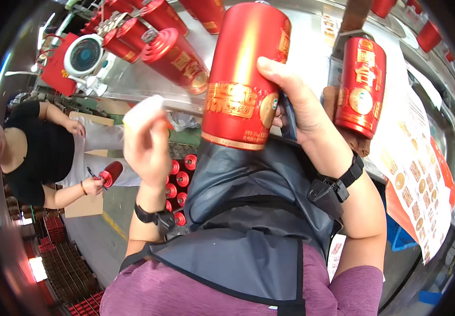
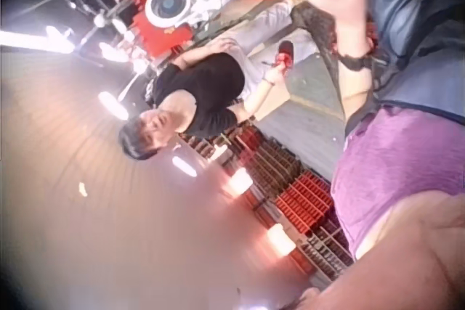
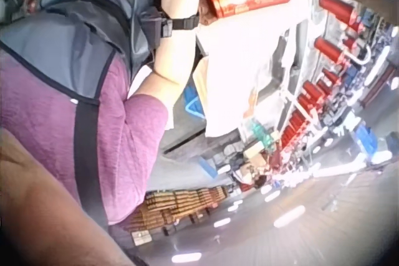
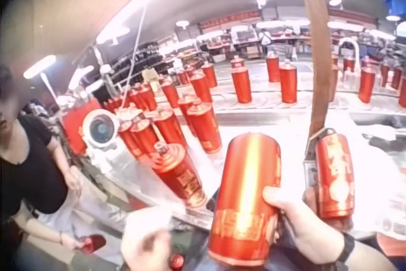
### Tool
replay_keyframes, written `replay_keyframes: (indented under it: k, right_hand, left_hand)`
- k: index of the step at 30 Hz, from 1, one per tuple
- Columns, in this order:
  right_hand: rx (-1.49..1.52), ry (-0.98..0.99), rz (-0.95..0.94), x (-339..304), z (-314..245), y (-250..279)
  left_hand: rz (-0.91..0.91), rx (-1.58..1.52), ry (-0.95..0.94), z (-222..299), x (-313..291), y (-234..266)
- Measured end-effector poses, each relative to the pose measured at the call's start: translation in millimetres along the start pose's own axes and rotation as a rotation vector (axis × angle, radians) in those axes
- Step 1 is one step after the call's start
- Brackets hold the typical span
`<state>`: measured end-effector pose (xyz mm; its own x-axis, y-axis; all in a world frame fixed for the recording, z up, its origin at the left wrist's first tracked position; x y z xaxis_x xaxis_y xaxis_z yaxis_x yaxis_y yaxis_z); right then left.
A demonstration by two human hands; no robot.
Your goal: Hand-applying decorative gold labels and medallions to red liquor bottles using a scraper and cloth.
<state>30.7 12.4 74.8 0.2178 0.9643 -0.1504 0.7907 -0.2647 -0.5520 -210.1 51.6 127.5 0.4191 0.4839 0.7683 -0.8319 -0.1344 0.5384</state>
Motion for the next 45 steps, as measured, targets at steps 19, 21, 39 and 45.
replay_keyframes:
  k: [19, 21, 39, 45]
  right_hand:
    - [0.329, 0.055, -0.42, 22, 0, -51]
    - [0.39, 0.011, -0.486, 20, 2, -57]
    - [0.196, -0.046, -0.534, 8, -18, -81]
    - [0.036, -0.005, -0.457, 2, -20, -91]
  left_hand:
    - [0.144, -0.15, -0.111, 67, -6, 27]
    - [0.145, -0.128, -0.131, 71, -6, 30]
    - [0.014, 0.119, -0.307, 89, -5, 31]
    - [-0.077, 0.223, -0.376, 93, -4, 27]
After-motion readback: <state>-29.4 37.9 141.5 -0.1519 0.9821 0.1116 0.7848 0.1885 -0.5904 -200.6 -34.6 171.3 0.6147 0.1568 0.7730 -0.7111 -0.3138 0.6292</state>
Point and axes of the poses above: each hand's wrist, its own x-axis towards the middle knuckle, its own y-axis out of the back of the hand, z = x × y, the point moved 7 cm from there along x, towards the middle knuckle, and after that the axes turned 1 degree about -x, right-handed, at the moved point
